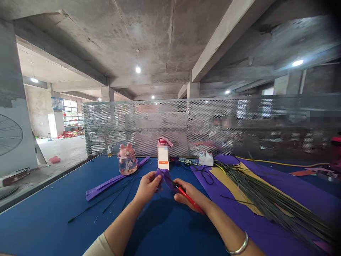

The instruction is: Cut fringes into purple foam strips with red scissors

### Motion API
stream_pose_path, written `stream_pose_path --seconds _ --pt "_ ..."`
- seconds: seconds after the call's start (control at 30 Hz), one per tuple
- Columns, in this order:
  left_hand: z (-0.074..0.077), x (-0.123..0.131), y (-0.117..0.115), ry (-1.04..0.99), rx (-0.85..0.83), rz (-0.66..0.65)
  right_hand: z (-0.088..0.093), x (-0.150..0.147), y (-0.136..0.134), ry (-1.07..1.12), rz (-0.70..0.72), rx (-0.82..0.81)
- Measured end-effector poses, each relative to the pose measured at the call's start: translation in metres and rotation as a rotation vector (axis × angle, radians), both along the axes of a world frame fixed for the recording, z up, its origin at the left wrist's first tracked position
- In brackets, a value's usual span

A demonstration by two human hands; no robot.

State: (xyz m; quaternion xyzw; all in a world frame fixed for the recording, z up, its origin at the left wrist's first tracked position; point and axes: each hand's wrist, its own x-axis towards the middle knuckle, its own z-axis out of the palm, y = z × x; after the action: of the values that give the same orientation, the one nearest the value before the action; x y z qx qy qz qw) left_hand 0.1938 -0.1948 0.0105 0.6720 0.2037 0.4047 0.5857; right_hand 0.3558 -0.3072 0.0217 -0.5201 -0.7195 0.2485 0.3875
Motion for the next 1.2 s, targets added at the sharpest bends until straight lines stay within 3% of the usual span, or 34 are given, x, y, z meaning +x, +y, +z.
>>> stream_pose_path --seconds 0.1,0.47,0.97,1.2 --pt "0.000 0.001 0.001 -0.021 -0.042 0.001 0.002 0.001 -0.002 -0.010 0.047 -0.015" --pt "-0.003 0.004 -0.007 -0.024 -0.200 -0.081 0.002 0.002 -0.003 -0.064 -0.023 0.011" --pt "-0.003 0.006 -0.007 -0.208 -0.316 -0.019 0.007 0.015 -0.007 -0.157 -0.115 -0.071" --pt "-0.002 0.006 -0.007 -0.145 -0.315 0.005 0.002 0.011 -0.004 -0.204 -0.116 -0.059"
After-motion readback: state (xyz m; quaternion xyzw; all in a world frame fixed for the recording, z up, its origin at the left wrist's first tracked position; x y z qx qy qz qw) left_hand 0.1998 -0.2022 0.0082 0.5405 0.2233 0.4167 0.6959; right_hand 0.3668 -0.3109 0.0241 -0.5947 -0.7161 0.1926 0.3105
